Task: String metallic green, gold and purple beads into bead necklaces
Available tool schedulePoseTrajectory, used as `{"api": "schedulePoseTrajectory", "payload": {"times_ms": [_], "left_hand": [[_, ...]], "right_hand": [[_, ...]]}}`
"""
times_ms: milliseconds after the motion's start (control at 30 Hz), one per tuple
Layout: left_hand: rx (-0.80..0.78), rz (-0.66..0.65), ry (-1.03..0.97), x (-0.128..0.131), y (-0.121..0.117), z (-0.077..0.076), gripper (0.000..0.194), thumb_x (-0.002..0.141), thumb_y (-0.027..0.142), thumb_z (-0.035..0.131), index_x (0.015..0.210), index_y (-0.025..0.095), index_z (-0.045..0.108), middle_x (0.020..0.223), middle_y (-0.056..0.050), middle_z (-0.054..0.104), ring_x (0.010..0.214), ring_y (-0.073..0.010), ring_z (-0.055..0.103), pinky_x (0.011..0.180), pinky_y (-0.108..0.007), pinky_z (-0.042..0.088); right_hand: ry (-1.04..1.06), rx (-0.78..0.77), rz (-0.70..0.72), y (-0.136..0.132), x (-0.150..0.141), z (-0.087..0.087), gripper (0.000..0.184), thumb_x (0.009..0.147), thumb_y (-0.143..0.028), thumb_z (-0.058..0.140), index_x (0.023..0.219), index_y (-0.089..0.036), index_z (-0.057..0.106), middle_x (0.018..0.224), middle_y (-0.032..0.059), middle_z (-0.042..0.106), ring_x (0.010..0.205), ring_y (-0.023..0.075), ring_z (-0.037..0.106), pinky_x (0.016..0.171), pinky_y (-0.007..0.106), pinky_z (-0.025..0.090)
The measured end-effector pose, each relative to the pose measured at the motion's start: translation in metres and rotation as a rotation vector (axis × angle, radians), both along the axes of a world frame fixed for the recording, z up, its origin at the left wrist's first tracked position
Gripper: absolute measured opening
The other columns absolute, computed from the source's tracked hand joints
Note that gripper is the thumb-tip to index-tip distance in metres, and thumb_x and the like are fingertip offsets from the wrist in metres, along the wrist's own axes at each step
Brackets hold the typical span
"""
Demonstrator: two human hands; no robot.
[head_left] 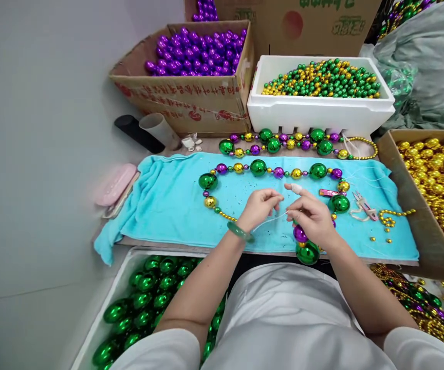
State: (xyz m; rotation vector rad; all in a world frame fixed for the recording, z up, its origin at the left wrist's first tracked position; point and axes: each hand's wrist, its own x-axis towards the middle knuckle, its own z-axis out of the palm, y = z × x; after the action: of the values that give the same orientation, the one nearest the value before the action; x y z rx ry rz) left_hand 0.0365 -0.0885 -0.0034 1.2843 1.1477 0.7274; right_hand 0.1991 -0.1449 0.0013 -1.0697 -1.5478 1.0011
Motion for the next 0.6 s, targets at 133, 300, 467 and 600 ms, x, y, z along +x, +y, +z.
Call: {"api": "schedulePoseTrajectory", "payload": {"times_ms": [133,300,467,600], "left_hand": [[-0.030,-0.093,-0.016,-0.003,-0.021,0.005,0.016,0.075,0.028,0.061,0.067,0.015,0.064,0.056,0.003,0.055,0.046,-0.0064,0.042,0.046,-0.021,0.032],[-0.074,-0.068,-0.003,-0.008,-0.025,0.010,0.019,0.077,0.031,0.061,0.069,0.014,0.063,0.057,0.003,0.054,0.047,-0.0059,0.041,0.047,-0.020,0.034],[-0.113,-0.061,0.012,-0.010,-0.024,0.008,0.019,0.078,0.032,0.061,0.075,0.014,0.065,0.059,0.003,0.056,0.049,-0.0064,0.044,0.049,-0.020,0.036],[-0.110,-0.083,0.005,-0.010,-0.022,0.005,0.019,0.079,0.033,0.061,0.077,0.014,0.065,0.060,0.002,0.057,0.051,-0.0070,0.046,0.050,-0.020,0.039]], "right_hand": [[-0.129,0.076,0.096,0.003,-0.002,-0.004,0.013,0.085,-0.017,0.058,0.078,-0.023,0.067,0.110,0.0102,0.068,0.126,0.0257,0.053,0.073,0.034,0.055],[-0.177,0.107,0.075,0.008,-0.002,-0.009,0.012,0.085,-0.018,0.061,0.079,-0.023,0.070,0.095,0.0063,0.069,0.098,0.0184,0.066,0.077,0.031,0.052],[-0.162,0.073,0.092,0.007,0.001,-0.011,0.013,0.085,-0.019,0.061,0.078,-0.022,0.072,0.079,0.0030,0.068,0.078,0.0136,0.065,0.070,0.026,0.049],[-0.011,-0.101,0.024,0.008,-0.001,-0.013,0.010,0.081,-0.023,0.066,0.074,-0.018,0.070,0.069,0.0011,0.066,0.063,0.0111,0.059,0.060,0.024,0.045]]}}
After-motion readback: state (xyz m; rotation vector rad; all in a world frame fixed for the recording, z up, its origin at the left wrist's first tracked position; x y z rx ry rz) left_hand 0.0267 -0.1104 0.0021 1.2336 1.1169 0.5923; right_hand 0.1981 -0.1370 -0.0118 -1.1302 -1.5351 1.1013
